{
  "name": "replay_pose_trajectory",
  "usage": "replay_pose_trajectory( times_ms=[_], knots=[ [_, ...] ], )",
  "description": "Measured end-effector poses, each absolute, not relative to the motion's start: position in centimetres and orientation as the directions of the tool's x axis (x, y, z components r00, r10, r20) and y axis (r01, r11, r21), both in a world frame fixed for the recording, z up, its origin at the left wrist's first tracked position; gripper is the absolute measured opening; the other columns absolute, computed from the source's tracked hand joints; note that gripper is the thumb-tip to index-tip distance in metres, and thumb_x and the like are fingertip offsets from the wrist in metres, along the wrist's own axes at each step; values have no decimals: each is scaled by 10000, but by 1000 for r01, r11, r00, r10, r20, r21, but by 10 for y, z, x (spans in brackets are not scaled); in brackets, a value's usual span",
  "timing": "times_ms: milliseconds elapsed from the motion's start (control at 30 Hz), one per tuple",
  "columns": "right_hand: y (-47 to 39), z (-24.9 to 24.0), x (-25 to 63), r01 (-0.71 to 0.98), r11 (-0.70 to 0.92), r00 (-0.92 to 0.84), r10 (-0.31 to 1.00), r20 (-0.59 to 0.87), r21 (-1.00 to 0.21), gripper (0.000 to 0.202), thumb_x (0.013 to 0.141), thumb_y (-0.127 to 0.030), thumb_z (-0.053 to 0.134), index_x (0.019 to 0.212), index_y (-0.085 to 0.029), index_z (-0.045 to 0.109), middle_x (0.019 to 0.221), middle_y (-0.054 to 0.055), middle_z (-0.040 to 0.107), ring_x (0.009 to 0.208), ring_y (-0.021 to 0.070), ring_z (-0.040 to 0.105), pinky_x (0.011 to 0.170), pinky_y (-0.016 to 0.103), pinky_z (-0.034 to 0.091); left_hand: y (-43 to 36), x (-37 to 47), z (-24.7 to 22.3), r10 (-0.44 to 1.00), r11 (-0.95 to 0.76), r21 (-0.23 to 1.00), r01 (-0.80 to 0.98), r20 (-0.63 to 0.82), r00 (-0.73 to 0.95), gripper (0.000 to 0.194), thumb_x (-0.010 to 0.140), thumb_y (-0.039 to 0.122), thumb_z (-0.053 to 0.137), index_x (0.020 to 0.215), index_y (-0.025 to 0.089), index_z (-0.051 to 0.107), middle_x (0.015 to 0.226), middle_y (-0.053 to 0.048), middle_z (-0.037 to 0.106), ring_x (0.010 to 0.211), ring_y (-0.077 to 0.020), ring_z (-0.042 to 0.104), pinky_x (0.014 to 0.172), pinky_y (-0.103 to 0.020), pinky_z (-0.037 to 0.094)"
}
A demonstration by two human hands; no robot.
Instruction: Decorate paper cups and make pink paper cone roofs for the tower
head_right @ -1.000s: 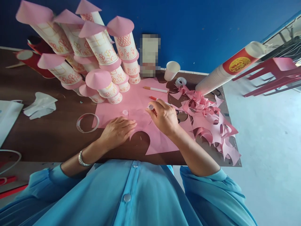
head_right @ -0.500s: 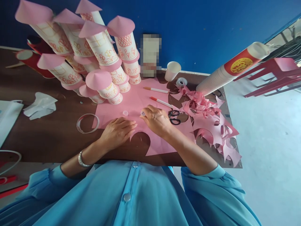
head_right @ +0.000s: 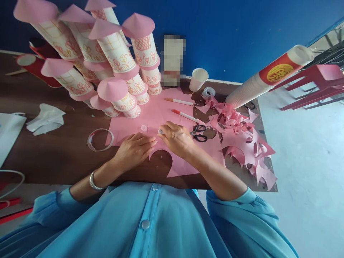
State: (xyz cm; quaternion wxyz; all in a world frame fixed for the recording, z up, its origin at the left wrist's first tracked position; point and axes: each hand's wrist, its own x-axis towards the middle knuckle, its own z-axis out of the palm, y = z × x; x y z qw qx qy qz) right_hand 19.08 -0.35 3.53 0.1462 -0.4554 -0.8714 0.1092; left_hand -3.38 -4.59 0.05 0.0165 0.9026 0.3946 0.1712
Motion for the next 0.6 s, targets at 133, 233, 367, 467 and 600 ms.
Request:
replay_pose_trajectory(
  times_ms=[133, 233, 367, 467, 600],
  knots=[
    [5, 37, 204, 800, 534, -509, 845, 163, -272, 96, 1010, -276, 678, 984, -202, 733, 940, 56, 743, 762, 179, 661, 652, 283, 399, -46, -35, -1, 724, -684, 167, 710, 272, 634, 188, 1041, 227, 595, 1139, 205, 754, 1163, -47, 809, 962, -240, 710, 774, -403, 519],
    [6, 40, 210, 809, 510, -449, 857, 255, -291, 125, 1019, -302, 665, 981, -207, 736, 938, 61, 746, 761, 184, 649, 664, 292, 406, -46, -35, -2, 718, -690, 180, 701, 290, 632, 195, 1041, 228, 600, 1164, 197, 749, 1168, -46, 809, 980, -238, 713, 796, -397, 525],
    [-1, 41, 202, 751, 543, -474, 840, 265, -377, 134, 1030, -315, 658, 1007, -208, 736, 948, 57, 753, 796, 182, 673, 691, 282, 432, -46, -35, -3, 708, -698, 185, 692, 320, 629, 180, 1028, 217, 618, 1145, 190, 752, 1136, -51, 810, 966, -241, 709, 786, -397, 524],
    [-6, 37, 194, 730, 546, -520, 834, 185, -412, 100, 1026, -265, 661, 996, -202, 734, 935, 49, 753, 789, 169, 685, 693, 271, 432, -45, -34, -2, 712, -694, 189, 694, 319, 625, 176, 1020, 228, 634, 1140, 198, 759, 1127, -59, 808, 948, -249, 703, 763, -404, 517],
    [-3, 33, 193, 758, 521, -506, 850, 150, -392, 69, 1011, -245, 683, 997, -200, 734, 945, 49, 755, 804, 174, 696, 698, 272, 429, -45, -33, -1, 727, -682, 212, 700, 303, 617, 188, 1026, 222, 617, 1137, 212, 768, 1126, -63, 806, 955, -248, 704, 768, -402, 523]
  ],
)
